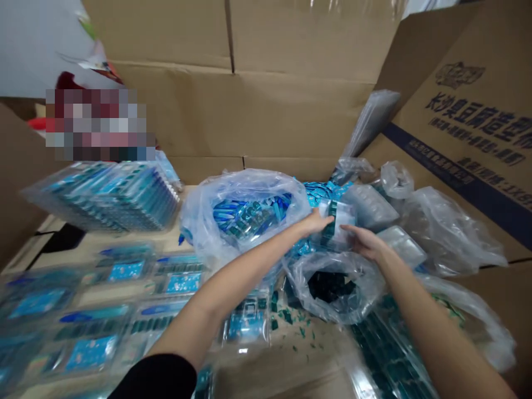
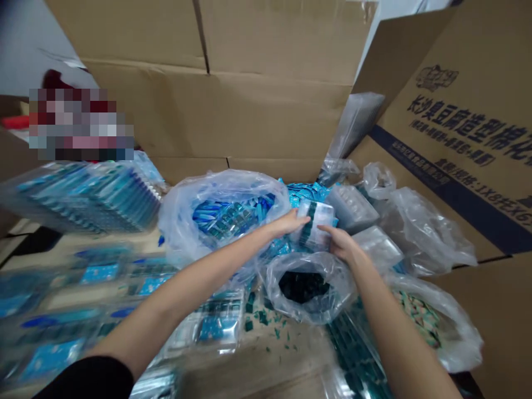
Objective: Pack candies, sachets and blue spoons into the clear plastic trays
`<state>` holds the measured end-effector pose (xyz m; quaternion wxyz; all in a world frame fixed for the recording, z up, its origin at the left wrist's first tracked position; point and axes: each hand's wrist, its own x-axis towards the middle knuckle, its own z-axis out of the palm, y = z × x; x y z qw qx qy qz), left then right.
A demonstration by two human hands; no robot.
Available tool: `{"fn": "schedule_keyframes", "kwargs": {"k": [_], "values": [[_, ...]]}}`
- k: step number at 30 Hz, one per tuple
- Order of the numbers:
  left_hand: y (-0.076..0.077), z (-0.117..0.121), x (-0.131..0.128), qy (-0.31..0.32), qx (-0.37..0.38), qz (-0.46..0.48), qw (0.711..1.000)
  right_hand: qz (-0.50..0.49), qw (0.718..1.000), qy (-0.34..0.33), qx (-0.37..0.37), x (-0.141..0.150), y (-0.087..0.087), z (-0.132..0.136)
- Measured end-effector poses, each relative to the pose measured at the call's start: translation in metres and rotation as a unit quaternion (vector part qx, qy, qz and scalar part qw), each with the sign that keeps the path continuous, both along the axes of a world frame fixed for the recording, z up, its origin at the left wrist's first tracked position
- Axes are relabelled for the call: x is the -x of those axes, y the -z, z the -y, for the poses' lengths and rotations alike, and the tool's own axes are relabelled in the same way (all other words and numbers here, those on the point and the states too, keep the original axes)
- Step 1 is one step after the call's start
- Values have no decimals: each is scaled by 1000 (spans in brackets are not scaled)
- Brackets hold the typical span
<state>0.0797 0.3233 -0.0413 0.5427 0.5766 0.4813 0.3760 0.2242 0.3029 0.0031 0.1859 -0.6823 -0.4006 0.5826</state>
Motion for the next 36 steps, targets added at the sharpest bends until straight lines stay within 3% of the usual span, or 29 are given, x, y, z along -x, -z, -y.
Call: {"fn": "schedule_keyframes", "kwargs": {"k": [4,9,13,16,21,28,32,36], "values": [[-15,7,22,-34,1,-102,994,35,999,-6,1,0,13,1],[-32,11,117,-79,-7,-211,974,75,995,8,-65,-4,9,0],[-18,15,185,-113,69,-311,941,117,981,15,-157,-3,-4,2],[-3,21,205,-99,127,-340,926,144,962,11,-232,3,-14,4],[3,31,205,-57,181,-306,933,141,937,-28,-318,10,-15,10],[-27,45,198,-58,139,-212,966,89,913,-59,-393,6,-6,17],[-39,42,163,-34,84,-170,981,58,906,-96,-409,13,-7,20],[-22,34,120,-9,49,-178,983,64,897,-103,-425,18,-6,21]]}}
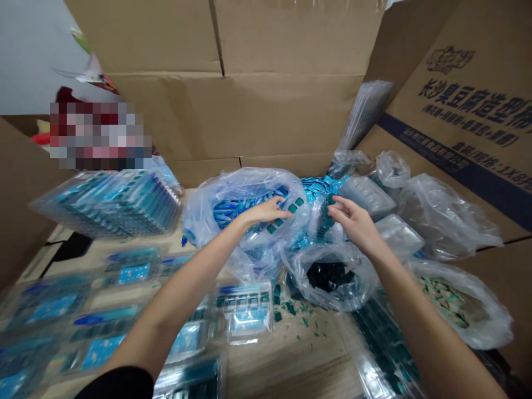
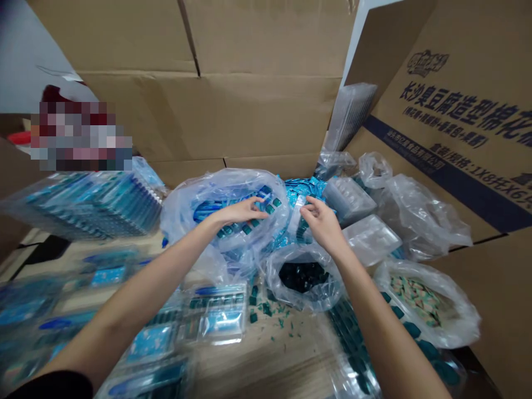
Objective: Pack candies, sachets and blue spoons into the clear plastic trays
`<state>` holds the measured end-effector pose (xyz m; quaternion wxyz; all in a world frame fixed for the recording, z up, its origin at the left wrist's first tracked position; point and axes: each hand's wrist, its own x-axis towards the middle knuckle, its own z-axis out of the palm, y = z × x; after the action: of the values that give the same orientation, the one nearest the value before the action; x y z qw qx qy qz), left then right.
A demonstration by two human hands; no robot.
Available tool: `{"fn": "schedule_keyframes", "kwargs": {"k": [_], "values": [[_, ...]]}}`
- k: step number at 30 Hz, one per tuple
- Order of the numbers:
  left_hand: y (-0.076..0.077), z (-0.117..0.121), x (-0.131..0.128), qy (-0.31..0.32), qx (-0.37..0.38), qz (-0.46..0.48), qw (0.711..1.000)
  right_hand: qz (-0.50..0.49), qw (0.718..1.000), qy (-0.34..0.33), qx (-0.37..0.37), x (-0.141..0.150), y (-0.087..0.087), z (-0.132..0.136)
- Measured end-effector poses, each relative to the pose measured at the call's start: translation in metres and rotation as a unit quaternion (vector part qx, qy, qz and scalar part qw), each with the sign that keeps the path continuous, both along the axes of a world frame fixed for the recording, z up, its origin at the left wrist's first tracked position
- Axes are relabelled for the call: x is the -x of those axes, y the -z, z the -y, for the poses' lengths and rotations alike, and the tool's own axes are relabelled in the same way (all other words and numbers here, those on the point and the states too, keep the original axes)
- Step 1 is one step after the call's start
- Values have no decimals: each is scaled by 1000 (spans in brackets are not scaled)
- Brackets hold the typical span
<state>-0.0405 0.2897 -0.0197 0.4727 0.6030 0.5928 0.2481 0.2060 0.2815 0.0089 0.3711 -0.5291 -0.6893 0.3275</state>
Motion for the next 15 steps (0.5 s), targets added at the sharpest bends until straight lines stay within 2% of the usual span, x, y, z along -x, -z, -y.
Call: {"fn": "schedule_keyframes", "kwargs": {"k": [3,6,9,13,15], "values": [[20,-5,-10,-1,-31,-28,999,13,1000,1,-10,-4,3,3],[32,-8,-3,-23,-81,-54,995,27,1000,-1,-15,-8,7,5],[34,-9,5,-15,-103,-77,992,39,999,-10,-23,-4,11,5],[31,-7,10,43,-97,-100,989,60,997,-32,-44,10,14,9],[29,-11,23,49,-93,-112,988,72,995,-38,-58,13,13,13]]}}
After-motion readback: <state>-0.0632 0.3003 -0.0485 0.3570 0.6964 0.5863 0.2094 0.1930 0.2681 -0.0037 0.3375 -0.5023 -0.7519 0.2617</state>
